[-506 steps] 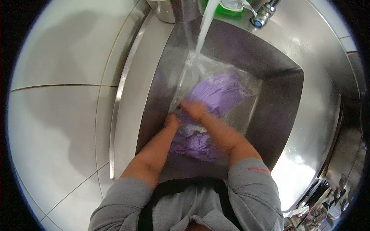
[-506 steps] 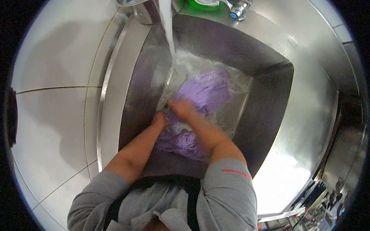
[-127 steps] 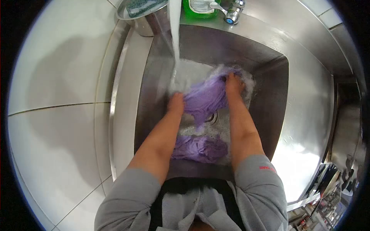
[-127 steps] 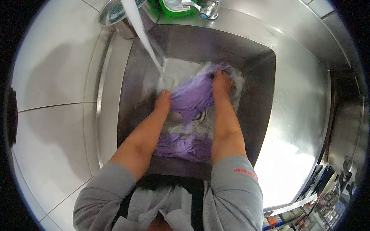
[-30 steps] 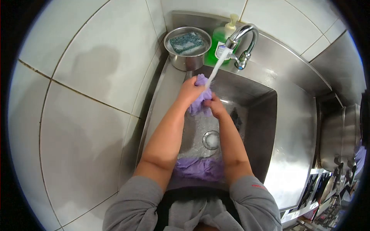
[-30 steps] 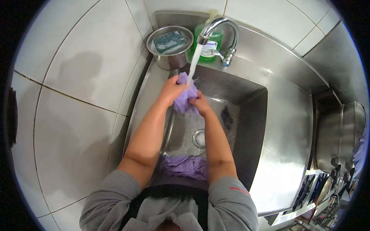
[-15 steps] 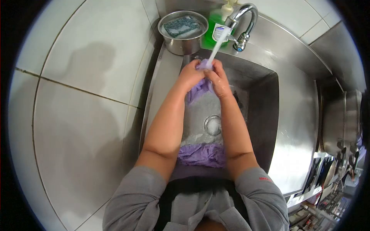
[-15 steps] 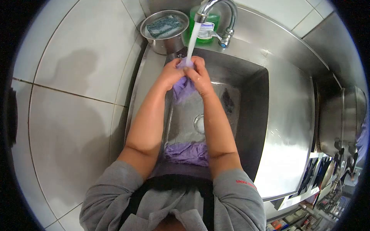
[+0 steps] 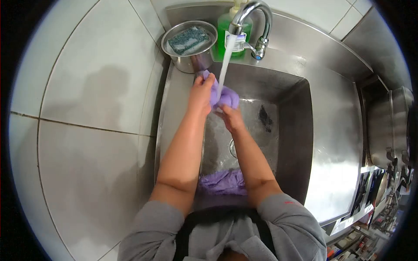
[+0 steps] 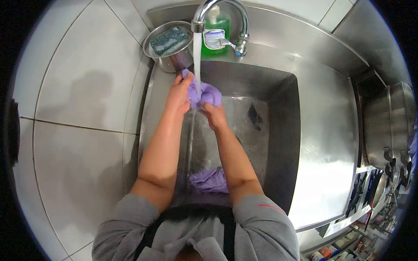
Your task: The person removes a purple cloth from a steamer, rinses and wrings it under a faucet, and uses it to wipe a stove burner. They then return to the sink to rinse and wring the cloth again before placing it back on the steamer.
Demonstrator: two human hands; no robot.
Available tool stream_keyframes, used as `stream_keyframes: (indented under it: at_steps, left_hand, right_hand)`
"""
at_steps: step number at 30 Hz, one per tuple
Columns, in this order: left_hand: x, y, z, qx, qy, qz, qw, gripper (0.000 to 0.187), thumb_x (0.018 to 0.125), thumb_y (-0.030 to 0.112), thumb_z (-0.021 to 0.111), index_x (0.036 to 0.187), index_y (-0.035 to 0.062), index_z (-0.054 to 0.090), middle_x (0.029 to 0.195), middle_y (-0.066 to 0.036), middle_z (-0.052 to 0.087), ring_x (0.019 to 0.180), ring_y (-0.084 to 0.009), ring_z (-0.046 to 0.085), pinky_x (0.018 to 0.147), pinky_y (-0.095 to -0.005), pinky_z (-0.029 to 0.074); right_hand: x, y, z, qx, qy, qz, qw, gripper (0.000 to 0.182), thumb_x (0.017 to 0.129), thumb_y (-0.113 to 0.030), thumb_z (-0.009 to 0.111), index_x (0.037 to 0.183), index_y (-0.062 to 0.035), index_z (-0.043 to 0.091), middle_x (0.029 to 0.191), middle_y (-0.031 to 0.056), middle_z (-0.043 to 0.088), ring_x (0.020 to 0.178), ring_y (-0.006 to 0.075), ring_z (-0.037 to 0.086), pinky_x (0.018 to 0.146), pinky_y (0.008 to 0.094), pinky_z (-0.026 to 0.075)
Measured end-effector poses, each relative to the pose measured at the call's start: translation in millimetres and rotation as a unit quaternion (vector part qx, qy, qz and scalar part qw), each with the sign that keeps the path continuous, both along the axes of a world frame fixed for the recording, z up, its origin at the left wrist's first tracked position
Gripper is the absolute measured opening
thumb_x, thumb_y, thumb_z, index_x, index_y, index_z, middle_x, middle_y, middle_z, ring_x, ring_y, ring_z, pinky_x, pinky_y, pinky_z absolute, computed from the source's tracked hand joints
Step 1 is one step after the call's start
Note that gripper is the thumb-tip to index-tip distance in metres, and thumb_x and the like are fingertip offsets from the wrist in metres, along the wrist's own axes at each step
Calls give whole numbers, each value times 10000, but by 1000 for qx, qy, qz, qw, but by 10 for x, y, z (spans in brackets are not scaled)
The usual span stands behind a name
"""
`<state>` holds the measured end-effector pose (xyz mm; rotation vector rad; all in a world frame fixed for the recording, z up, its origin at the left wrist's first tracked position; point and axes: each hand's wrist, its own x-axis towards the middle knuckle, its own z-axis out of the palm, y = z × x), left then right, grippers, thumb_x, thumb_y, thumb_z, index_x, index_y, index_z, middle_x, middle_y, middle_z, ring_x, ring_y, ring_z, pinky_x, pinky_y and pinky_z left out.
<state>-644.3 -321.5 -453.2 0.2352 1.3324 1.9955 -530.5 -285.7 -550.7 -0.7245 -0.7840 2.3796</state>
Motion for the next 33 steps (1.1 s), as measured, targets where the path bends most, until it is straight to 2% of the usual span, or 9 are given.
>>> stream_keyframes:
  at_steps: [3, 7, 9, 15, 20, 21, 23, 26, 33]
  left_hand:
    - [163, 0, 75, -39, -92, -5, 995, 411, 797, 332, 694, 1071, 70, 534, 952, -36, 570, 862, -161, 543, 711, -333, 462]
    - [143, -172, 102, -39, -174, -107, 978, 416, 775, 390, 702, 1044, 110, 553, 860, -28, 563, 802, -154, 557, 683, -310, 464]
    - [179, -157, 125, -44, -181, -140, 973, 388, 773, 381, 704, 1016, 117, 557, 825, -24, 560, 764, -152, 558, 665, -307, 462]
    - [331, -61, 35, -17, -232, -163, 959, 292, 810, 350, 652, 956, 113, 566, 785, -32, 567, 714, -161, 569, 632, -311, 468]
    - [307, 137, -707, 247, -308, -241, 887, 229, 858, 321, 584, 914, 100, 571, 778, -47, 579, 699, -175, 581, 612, -319, 477]
    - [350, 127, -572, 239, -315, -234, 888, 222, 867, 316, 570, 906, 97, 572, 776, -50, 581, 696, -178, 583, 608, -320, 479]
    - [465, 97, -277, -2, -320, -55, 946, 229, 888, 309, 528, 903, 84, 570, 797, -66, 597, 718, -195, 601, 612, -336, 491]
    - [547, 109, -165, -74, -285, -94, 951, 239, 884, 300, 517, 910, 68, 565, 838, -82, 617, 734, -213, 616, 629, -372, 505]
    - [403, 146, -421, -45, -230, -63, 970, 298, 904, 296, 464, 1035, 52, 575, 960, -104, 633, 784, -213, 634, 703, -358, 526]
  right_hand:
    - [2, -3, 468, 241, 13, -41, 970, 504, 675, -113, 702, 1129, -27, 500, 984, 38, 589, 909, 182, 554, 813, 319, 449]
    - [181, -422, 1001, 320, -23, -56, 946, 422, 685, -129, 708, 1063, -22, 556, 941, 73, 600, 909, 208, 569, 820, 329, 451]
    - [131, -553, 1075, 547, -55, -221, 806, 225, 726, -109, 702, 909, -17, 609, 873, 70, 598, 802, 208, 588, 740, 290, 463]
    - [43, -389, 1101, 645, -124, -207, 725, 222, 712, -214, 742, 737, -44, 600, 725, 144, 600, 681, 335, 565, 625, 403, 456]
    - [-118, -146, 1122, 583, -227, -140, 767, 359, 799, -382, 631, 704, -35, 623, 692, 205, 599, 696, 382, 583, 639, 440, 462]
    - [-143, -73, 1162, 567, -305, -112, 757, 391, 811, -420, 597, 731, -39, 634, 728, 213, 610, 727, 394, 591, 656, 448, 465]
    - [-194, 90, 1204, 545, -382, -87, 741, 429, 822, -458, 564, 758, -42, 646, 765, 220, 621, 759, 405, 598, 674, 457, 467]
    - [-247, 322, 1097, 495, -407, -73, 765, 476, 837, -499, 510, 800, -49, 659, 812, 232, 628, 818, 419, 599, 718, 466, 467]
    - [-306, 682, 863, 504, -533, -27, 679, 490, 878, -508, 418, 926, -92, 673, 933, 191, 645, 929, 379, 594, 825, 439, 462]
